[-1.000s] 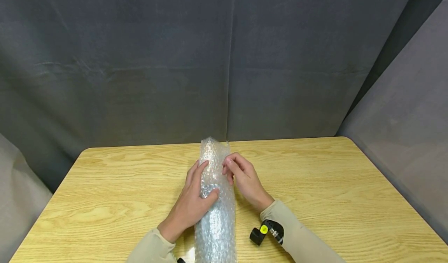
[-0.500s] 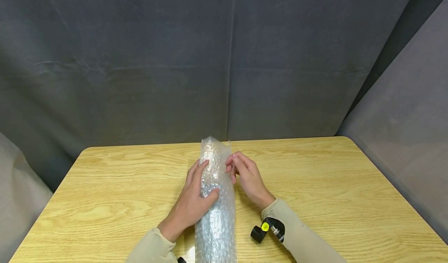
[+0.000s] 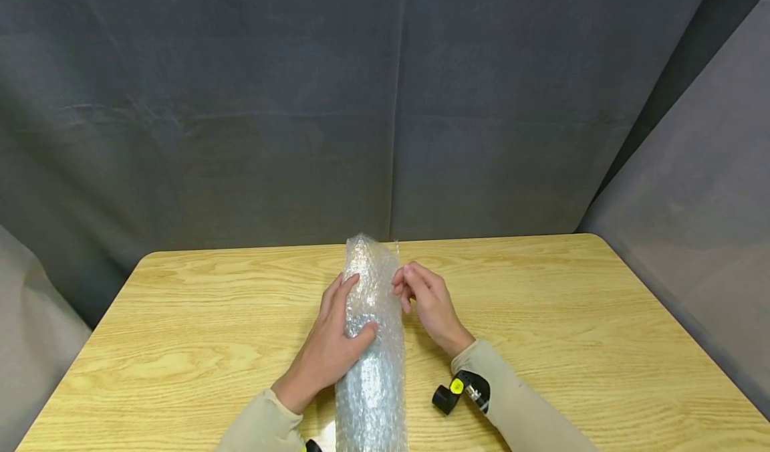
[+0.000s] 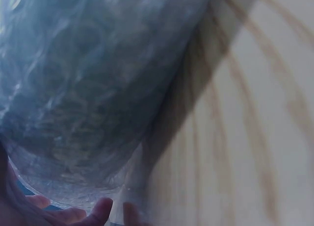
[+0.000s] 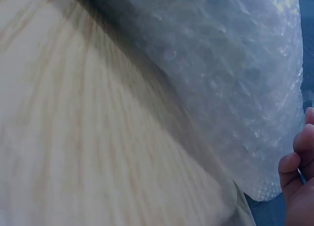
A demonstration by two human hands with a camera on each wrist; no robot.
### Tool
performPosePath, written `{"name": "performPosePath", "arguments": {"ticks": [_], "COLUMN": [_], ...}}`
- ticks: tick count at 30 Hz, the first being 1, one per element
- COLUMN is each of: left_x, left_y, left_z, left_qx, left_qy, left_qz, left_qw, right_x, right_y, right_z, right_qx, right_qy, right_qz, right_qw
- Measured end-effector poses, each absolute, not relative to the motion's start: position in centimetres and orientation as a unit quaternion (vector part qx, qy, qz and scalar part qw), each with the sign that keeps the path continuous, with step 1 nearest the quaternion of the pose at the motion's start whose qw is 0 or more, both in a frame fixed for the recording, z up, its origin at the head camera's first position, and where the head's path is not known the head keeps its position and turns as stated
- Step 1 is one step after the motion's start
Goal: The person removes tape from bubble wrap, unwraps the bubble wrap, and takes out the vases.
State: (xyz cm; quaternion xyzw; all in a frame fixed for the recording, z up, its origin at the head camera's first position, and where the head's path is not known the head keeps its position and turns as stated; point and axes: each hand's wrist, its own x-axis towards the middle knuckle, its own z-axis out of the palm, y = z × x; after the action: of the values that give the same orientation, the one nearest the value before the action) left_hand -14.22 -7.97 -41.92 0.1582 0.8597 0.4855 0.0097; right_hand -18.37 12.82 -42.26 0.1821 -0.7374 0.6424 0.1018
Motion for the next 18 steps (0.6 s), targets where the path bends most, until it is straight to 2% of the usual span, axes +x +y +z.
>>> {"name": "performPosePath", "arguments": {"ticks": [11,18], "left_x": [-14.3,-14.4], "left_y": [-7.8,-6.9], "left_z": [-42.1,-42.1], "left_qx": [0.154,0.155], "left_qy": [0.860,0.854], "left_qz": [0.486,0.496], "left_qw": [0.006,0.019], "right_x": [-18.8,-18.6], "right_y": [13.4,14.4], "right_z": [-43.0,-42.8], "right_qx": [0.163,0.141], "right_qy": [-0.744,-0.744], "right_qz": [0.639,0.636], "right_qw": [0.108,0.148]}}
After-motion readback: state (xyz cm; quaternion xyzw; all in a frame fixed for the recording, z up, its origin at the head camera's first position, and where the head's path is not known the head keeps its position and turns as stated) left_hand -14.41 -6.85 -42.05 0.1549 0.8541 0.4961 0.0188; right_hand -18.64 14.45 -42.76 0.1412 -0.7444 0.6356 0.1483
